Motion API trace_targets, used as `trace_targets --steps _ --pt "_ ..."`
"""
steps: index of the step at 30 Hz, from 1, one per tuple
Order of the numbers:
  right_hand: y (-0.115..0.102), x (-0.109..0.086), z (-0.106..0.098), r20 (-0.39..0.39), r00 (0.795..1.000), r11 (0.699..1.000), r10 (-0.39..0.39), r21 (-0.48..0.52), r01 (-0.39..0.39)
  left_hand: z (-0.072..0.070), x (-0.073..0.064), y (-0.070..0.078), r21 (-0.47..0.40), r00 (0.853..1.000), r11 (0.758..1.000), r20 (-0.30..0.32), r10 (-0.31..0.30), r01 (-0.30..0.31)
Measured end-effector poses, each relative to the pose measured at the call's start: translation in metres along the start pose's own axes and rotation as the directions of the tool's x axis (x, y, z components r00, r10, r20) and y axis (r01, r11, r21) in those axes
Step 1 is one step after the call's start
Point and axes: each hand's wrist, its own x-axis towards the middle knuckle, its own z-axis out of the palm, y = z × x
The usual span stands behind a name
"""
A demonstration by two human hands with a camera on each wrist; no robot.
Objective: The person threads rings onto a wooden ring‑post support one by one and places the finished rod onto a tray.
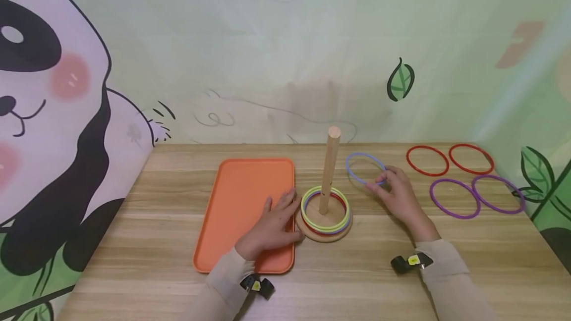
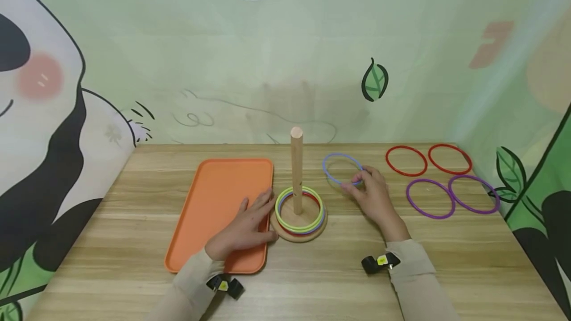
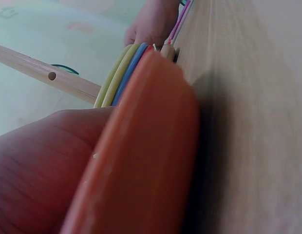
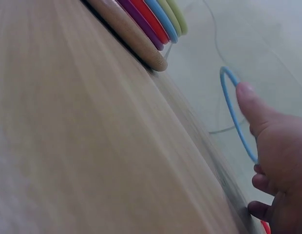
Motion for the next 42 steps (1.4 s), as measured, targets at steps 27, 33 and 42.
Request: trace_targets --steps 27,33,42 --pt "-0.017 0.005 -0.006 -0.06 0.996 0.989 -0.068 0.128 0.075 0.003 0.001 0.001 0.005 1.0 1.0 -0.003 0.001 -0.001" --pt "-0.022 0.007 -0.008 -0.07 0.993 0.986 -0.093 0.134 0.102 0.001 0.001 0.002 0.0 1.0 1.0 -0.001 0.002 -0.002" --pt "-0.027 0.009 -0.01 -0.069 0.99 0.983 -0.12 0.129 0.128 0.001 0.001 0.001 -0.008 1.0 1.0 -0.007 0.0 0.0"
